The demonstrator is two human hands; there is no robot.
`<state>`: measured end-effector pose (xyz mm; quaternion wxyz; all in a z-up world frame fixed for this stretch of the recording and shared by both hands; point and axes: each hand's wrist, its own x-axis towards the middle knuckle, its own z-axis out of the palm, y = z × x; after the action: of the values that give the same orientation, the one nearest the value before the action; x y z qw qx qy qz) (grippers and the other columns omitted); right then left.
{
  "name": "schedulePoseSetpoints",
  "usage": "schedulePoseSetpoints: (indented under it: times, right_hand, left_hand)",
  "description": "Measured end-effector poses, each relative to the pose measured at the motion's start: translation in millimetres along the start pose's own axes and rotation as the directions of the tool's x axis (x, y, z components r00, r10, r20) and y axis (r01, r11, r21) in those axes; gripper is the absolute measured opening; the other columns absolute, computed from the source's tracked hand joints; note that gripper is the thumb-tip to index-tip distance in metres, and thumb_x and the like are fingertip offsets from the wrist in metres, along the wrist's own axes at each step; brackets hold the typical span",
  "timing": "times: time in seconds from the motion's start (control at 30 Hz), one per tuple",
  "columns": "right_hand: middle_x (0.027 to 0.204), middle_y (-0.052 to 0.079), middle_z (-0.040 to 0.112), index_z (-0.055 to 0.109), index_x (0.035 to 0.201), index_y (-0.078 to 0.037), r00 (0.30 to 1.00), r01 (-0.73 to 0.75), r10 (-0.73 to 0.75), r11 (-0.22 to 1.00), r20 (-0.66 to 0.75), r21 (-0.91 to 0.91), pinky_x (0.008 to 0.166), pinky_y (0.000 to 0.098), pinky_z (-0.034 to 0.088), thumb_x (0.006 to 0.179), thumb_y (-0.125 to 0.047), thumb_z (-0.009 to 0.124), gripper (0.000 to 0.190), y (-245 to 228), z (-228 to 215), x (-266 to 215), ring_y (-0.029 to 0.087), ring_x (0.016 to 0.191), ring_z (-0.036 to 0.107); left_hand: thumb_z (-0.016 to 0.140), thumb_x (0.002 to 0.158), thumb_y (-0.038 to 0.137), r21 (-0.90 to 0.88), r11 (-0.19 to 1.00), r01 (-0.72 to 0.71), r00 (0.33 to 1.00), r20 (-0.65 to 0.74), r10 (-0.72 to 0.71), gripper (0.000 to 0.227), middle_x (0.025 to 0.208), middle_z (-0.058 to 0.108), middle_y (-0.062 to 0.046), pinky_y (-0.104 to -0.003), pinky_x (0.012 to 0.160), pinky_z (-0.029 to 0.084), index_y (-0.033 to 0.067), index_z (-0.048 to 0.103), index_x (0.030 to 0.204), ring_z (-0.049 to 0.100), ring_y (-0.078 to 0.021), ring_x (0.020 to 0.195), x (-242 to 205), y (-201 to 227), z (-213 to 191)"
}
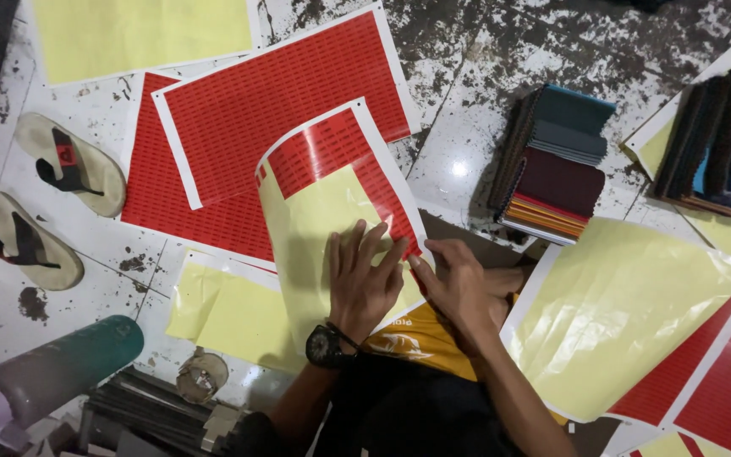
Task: The person assembles notebooks by hand, peeling red adhesive strips from yellow backing sheets and applying them to the edges of stacked blue paper. They then insert the prepared stacks into blue covers and arrange the finished notebooks on the floor.
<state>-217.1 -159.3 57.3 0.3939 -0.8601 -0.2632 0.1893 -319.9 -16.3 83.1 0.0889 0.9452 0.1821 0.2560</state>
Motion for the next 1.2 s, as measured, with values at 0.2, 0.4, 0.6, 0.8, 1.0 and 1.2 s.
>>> schedulePoseSetpoints:
  times: [0.2, 0.4, 0.6, 0.8, 1.0, 1.2]
  right_hand:
    - [0.11, 0.021, 0.07, 0.068, 0.132, -0.01, 0.952, -0.301, 0.282, 0.933, 0.117, 0.196, 0.093, 0.0494, 0.056, 0.088, -0.048, 0.078, 0.059, 9.9, 2.3, 10.0, 0.039, 0.11, 0.069]
    - [0.067, 0.005, 0.068, 0.08, 0.095, -0.007, 0.815, -0.576, 0.469, 0.587, 0.341, 0.568, 0.048, 0.0232, 0.047, 0.091, -0.032, 0.079, 0.025, -26.5, -28.7, 21.6, 0.012, 0.058, 0.062]
    - [0.061, -0.001, 0.06, 0.069, 0.087, -0.004, 0.834, -0.551, 0.258, 0.392, 0.487, 0.736, 0.041, 0.0165, 0.039, 0.1, -0.027, 0.068, 0.026, -47.3, -43.5, 33.1, 0.005, 0.046, 0.055]
    - [0.07, -0.001, 0.064, 0.067, 0.09, -0.005, 0.851, -0.523, 0.217, 0.437, 0.479, 0.732, 0.053, 0.0193, 0.043, 0.105, -0.032, 0.061, 0.031, -37.8, -38.3, 34.0, 0.007, 0.057, 0.057]
    - [0.102, 0.02, 0.07, 0.071, 0.122, -0.009, 0.949, -0.297, 0.247, 0.911, 0.195, 0.288, 0.082, 0.0437, 0.055, 0.098, -0.044, 0.067, 0.043, 5.0, -22.3, 27.2, 0.034, 0.096, 0.07]
    - [0.104, 0.013, 0.069, 0.074, 0.122, -0.008, 0.993, -0.022, 0.018, 0.999, -0.118, -0.03, 0.086, 0.0411, 0.054, 0.091, -0.035, 0.079, 0.042, -19.0, -18.5, -1.9, 0.034, 0.1, 0.066]
  left_hand:
    - [0.063, 0.09, 0.03, 0.025, 0.998, 0.057, 0.998, 0.025, -0.058, 0.034, 0.137, 0.06, -0.005, -0.055, 0.121, 0.024, 0.0317, 0.069, 0.123, 0.055, -0.0334, 0.133, 1.1, 8.0, 3.1]
    - [0.064, 0.09, 0.029, -0.03, 0.996, 0.085, 0.995, 0.045, -0.084, 0.036, 0.138, 0.058, -0.007, -0.055, 0.12, 0.024, 0.0309, 0.069, 0.126, 0.052, -0.0363, 0.136, 2.7, 8.9, -0.1]
    - [0.07, 0.085, 0.044, -0.062, 0.992, 0.106, 0.992, 0.071, -0.102, 0.05, 0.146, 0.052, -0.01, -0.059, 0.122, 0.019, 0.0316, 0.066, 0.133, 0.045, -0.0398, 0.141, 4.5, 14.2, 2.8]
    - [0.049, 0.098, 0.056, 0.035, 0.994, 0.102, 0.993, 0.055, -0.104, 0.053, 0.144, 0.054, -0.014, -0.062, 0.12, 0.018, 0.0301, 0.057, 0.144, 0.045, -0.0436, 0.141, 6.6, 20.7, 11.9]
    - [0.043, 0.101, 0.052, 0.13, 0.991, 0.041, 0.999, -0.001, -0.041, 0.052, 0.144, 0.056, -0.015, -0.065, 0.118, 0.026, 0.0294, 0.055, 0.146, 0.052, -0.0436, 0.135, 4.2, 24.0, 16.4]
    - [0.042, 0.102, 0.054, 0.186, 0.982, 0.029, 0.999, 0.01, -0.031, 0.051, 0.146, 0.056, -0.014, -0.064, 0.118, 0.024, 0.0308, 0.057, 0.144, 0.052, -0.0401, 0.136, 1.1, 21.8, 20.4]
